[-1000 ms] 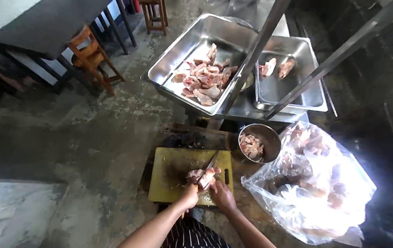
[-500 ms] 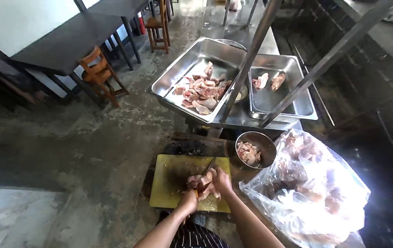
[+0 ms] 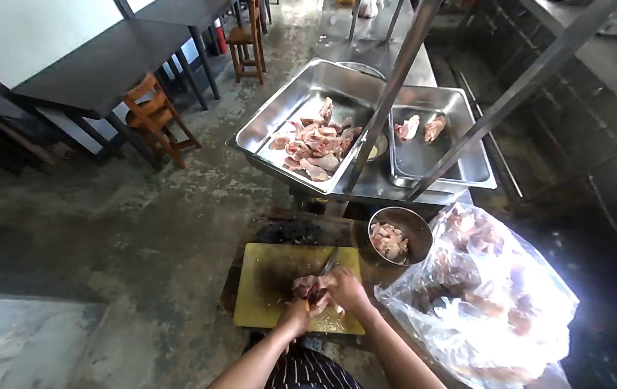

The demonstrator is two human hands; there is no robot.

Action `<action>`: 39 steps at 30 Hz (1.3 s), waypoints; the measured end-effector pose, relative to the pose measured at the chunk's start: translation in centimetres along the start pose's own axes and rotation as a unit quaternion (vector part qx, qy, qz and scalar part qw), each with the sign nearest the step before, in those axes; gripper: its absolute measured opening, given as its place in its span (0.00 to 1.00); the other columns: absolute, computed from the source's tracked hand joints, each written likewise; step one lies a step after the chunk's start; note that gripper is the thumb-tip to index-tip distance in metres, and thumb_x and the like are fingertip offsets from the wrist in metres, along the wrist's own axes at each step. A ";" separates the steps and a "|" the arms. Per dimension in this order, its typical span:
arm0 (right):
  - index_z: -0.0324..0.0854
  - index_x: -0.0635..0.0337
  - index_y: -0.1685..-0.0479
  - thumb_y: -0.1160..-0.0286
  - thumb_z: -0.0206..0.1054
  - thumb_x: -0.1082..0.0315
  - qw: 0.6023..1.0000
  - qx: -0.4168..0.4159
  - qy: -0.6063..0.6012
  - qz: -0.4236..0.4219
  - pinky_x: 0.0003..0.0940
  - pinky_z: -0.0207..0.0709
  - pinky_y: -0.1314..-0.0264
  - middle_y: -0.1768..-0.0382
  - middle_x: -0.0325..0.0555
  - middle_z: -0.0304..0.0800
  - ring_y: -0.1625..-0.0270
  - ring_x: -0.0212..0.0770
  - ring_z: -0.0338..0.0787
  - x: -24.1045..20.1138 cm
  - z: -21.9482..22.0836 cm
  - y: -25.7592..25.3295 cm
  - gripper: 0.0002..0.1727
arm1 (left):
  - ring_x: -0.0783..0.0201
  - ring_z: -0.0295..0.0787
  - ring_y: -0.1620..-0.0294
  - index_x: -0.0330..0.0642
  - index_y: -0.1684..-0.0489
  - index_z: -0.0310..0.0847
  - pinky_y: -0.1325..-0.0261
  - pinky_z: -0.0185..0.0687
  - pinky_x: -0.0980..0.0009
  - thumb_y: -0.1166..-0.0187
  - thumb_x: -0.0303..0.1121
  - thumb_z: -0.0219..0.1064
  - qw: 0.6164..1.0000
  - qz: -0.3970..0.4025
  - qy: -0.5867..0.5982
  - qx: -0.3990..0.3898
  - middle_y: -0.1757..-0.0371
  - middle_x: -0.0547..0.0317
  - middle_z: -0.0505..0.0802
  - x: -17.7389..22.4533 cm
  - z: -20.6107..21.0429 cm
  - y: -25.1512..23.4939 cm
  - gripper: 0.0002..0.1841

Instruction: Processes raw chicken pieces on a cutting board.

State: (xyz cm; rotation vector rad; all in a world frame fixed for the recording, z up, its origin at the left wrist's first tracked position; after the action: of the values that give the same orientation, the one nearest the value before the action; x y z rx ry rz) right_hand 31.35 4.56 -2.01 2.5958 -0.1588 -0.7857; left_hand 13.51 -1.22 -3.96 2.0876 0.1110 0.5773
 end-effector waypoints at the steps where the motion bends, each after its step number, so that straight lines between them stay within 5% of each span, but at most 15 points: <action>1: 0.83 0.49 0.28 0.32 0.74 0.48 0.999 -0.028 0.034 -0.014 0.60 0.67 0.15 0.20 0.48 0.77 0.15 0.55 0.71 -1.1 0.5 0.3 0.31 | 0.42 0.93 0.51 0.34 0.18 0.66 0.48 0.90 0.43 0.12 0.44 0.60 1.000 0.000 0.000 -0.001 0.35 0.33 0.86 -0.1 0.1 -0.2 0.29; 3: 0.80 0.55 0.27 0.37 0.75 0.35 0.996 -0.036 0.081 -0.025 0.63 0.64 0.15 0.20 0.56 0.75 0.16 0.61 0.70 -1.9 1.2 0.3 0.42 | 0.44 0.93 0.53 0.36 0.19 0.68 0.50 0.91 0.45 0.12 0.48 0.60 1.000 -0.004 -0.001 0.006 0.37 0.35 0.88 -0.2 0.2 -0.4 0.30; 5: 0.79 0.57 0.28 0.34 0.71 0.32 0.995 -0.020 0.098 -0.016 0.63 0.70 0.20 0.24 0.59 0.77 0.19 0.62 0.74 -1.6 1.8 -0.5 0.43 | 0.44 0.94 0.52 0.35 0.21 0.70 0.49 0.91 0.45 0.13 0.45 0.61 1.000 -0.012 -0.007 0.010 0.37 0.36 0.88 0.0 0.0 -0.1 0.28; 10: 0.82 0.49 0.30 0.23 0.66 0.36 0.998 -0.004 0.044 0.047 0.64 0.81 0.35 0.29 0.57 0.82 0.31 0.61 0.84 -0.2 1.7 -1.4 0.32 | 0.44 0.94 0.50 0.35 0.23 0.71 0.49 0.91 0.45 0.14 0.42 0.61 1.000 -0.014 -0.014 0.008 0.37 0.36 0.88 -0.1 0.0 -0.3 0.26; 16: 0.86 0.52 0.42 0.17 0.61 0.46 0.965 0.087 -0.172 0.177 0.66 0.82 0.47 0.54 0.56 0.93 0.49 0.59 0.92 2.5 1.9 -1.0 0.22 | 0.42 0.90 0.36 0.33 0.25 0.74 0.36 0.87 0.43 0.16 0.41 0.63 1.000 -0.003 -0.014 0.019 0.32 0.36 0.87 -0.2 0.2 -0.6 0.26; 20: 0.84 0.61 0.47 0.13 0.55 0.48 0.874 0.188 -0.389 0.223 0.57 0.82 0.60 0.63 0.57 0.89 0.62 0.54 0.89 4.5 2.5 0.2 0.24 | 0.43 0.90 0.35 0.34 0.25 0.74 0.34 0.86 0.42 0.17 0.41 0.63 1.000 0.004 0.004 0.028 0.33 0.37 0.88 -1.0 0.4 -1.3 0.26; 24: 0.82 0.63 0.40 0.11 0.53 0.48 0.742 0.261 -0.552 0.276 0.57 0.82 0.53 0.54 0.58 0.88 0.54 0.53 0.88 5.3 3.7 1.8 0.26 | 0.43 0.90 0.34 0.34 0.24 0.72 0.33 0.86 0.42 0.18 0.40 0.65 1.000 -0.002 0.006 0.030 0.34 0.38 0.89 -0.7 0.1 -1.3 0.27; 28: 0.77 0.59 0.44 0.11 0.47 0.44 0.621 0.300 -0.674 0.267 0.47 0.79 0.69 0.66 0.50 0.82 0.70 0.44 0.82 5.8 4.6 2.3 0.26 | 0.41 0.89 0.33 0.33 0.18 0.67 0.32 0.85 0.40 0.19 0.37 0.66 0.999 -0.001 -0.007 0.048 0.33 0.37 0.89 -0.6 0.2 -1.7 0.31; 31: 0.78 0.61 0.47 0.12 0.49 0.48 0.650 0.314 -0.641 0.262 0.48 0.80 0.67 0.65 0.52 0.82 0.68 0.45 0.83 6.9 4.8 2.2 0.24 | 0.41 0.88 0.32 0.34 0.15 0.63 0.32 0.85 0.40 0.20 0.38 0.66 0.998 -0.004 -0.024 0.050 0.32 0.37 0.88 -0.7 0.5 -1.9 0.34; 33: 0.79 0.65 0.44 0.09 0.52 0.53 0.734 0.299 -0.555 0.254 0.52 0.82 0.59 0.62 0.55 0.84 0.63 0.49 0.85 6.6 3.4 2.4 0.23 | 0.40 0.88 0.31 0.33 0.15 0.62 0.31 0.84 0.40 0.20 0.38 0.66 0.998 -0.008 -0.034 0.047 0.30 0.37 0.87 -0.8 0.6 -1.8 0.34; 36: 0.84 0.63 0.47 0.11 0.58 0.51 0.822 0.250 -0.455 0.234 0.51 0.84 0.64 0.70 0.52 0.88 0.70 0.47 0.87 5.7 1.4 2.4 0.22 | 0.38 0.86 0.30 0.34 0.18 0.68 0.30 0.83 0.38 0.19 0.37 0.66 0.997 0.003 -0.059 0.058 0.30 0.36 0.87 -0.6 -0.2 -1.5 0.31; 38: 0.82 0.61 0.41 0.11 0.57 0.48 0.796 0.218 -0.508 0.248 0.48 0.82 0.68 0.68 0.51 0.86 0.71 0.46 0.85 7.5 2.9 2.5 0.24 | 0.36 0.86 0.30 0.35 0.19 0.70 0.31 0.82 0.36 0.17 0.34 0.64 0.993 0.012 -0.095 0.073 0.30 0.34 0.87 0.1 -1.3 -1.0 0.27; 39: 0.80 0.60 0.38 0.10 0.55 0.48 0.743 0.213 -0.580 0.259 0.47 0.82 0.69 0.66 0.52 0.86 0.71 0.45 0.85 8.4 4.5 2.7 0.24 | 0.36 0.87 0.31 0.36 0.20 0.71 0.33 0.83 0.36 0.16 0.34 0.61 0.989 0.016 -0.121 0.084 0.32 0.35 0.88 0.5 -2.0 -0.7 0.25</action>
State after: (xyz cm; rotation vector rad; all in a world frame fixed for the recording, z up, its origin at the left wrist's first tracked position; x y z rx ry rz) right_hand 35.88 -1.39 -8.43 1.7621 -1.4677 -2.1537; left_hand 13.18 0.89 -3.43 2.3092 -0.0141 0.3384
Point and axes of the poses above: each hand's wrist, its own y-axis away from the middle knuckle, its own z-axis out of the palm, x = y × z, the point moved 9 cm from there along -y, towards the middle knuckle
